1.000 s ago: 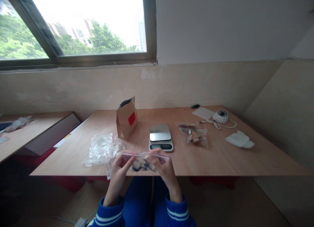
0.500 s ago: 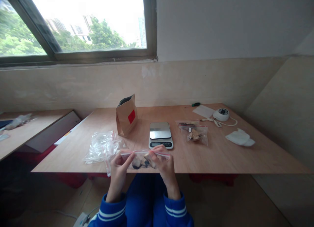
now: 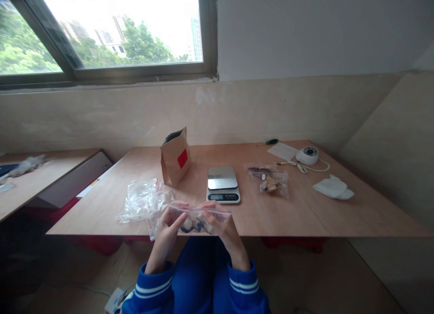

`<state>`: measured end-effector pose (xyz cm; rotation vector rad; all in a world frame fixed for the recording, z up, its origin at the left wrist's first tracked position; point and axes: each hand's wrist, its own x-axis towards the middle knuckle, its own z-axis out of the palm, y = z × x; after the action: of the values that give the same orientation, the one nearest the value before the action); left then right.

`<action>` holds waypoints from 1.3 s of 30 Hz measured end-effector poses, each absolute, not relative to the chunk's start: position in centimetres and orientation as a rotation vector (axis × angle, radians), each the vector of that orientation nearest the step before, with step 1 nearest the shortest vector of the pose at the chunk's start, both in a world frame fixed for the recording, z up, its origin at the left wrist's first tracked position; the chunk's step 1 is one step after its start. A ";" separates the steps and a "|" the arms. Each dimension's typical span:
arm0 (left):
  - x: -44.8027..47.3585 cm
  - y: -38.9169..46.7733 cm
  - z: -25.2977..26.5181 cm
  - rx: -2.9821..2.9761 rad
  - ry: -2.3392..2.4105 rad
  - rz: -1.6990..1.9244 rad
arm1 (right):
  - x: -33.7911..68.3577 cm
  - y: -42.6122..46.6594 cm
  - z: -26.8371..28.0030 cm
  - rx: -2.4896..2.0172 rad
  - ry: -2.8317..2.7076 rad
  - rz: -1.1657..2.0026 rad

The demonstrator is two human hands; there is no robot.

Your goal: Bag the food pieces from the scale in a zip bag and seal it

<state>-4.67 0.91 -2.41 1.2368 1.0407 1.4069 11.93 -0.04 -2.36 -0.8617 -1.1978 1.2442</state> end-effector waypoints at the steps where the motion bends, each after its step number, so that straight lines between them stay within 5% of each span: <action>1: -4.7 0.9 -2.4 1.253 1.054 1.404 | 12.0 0.0 -2.5 -0.855 -1.214 1.241; 21: -4.7 1.1 -2.9 1.126 1.002 1.402 | 10.7 0.5 -2.5 -0.917 -1.258 0.877; 39: -3.9 0.8 -1.5 1.240 1.116 1.319 | 9.8 0.7 -3.6 -1.023 -1.182 1.039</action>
<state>-3.91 0.75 -1.50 1.2401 1.1163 1.3190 9.84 0.69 -3.64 -1.0225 -1.1817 1.0393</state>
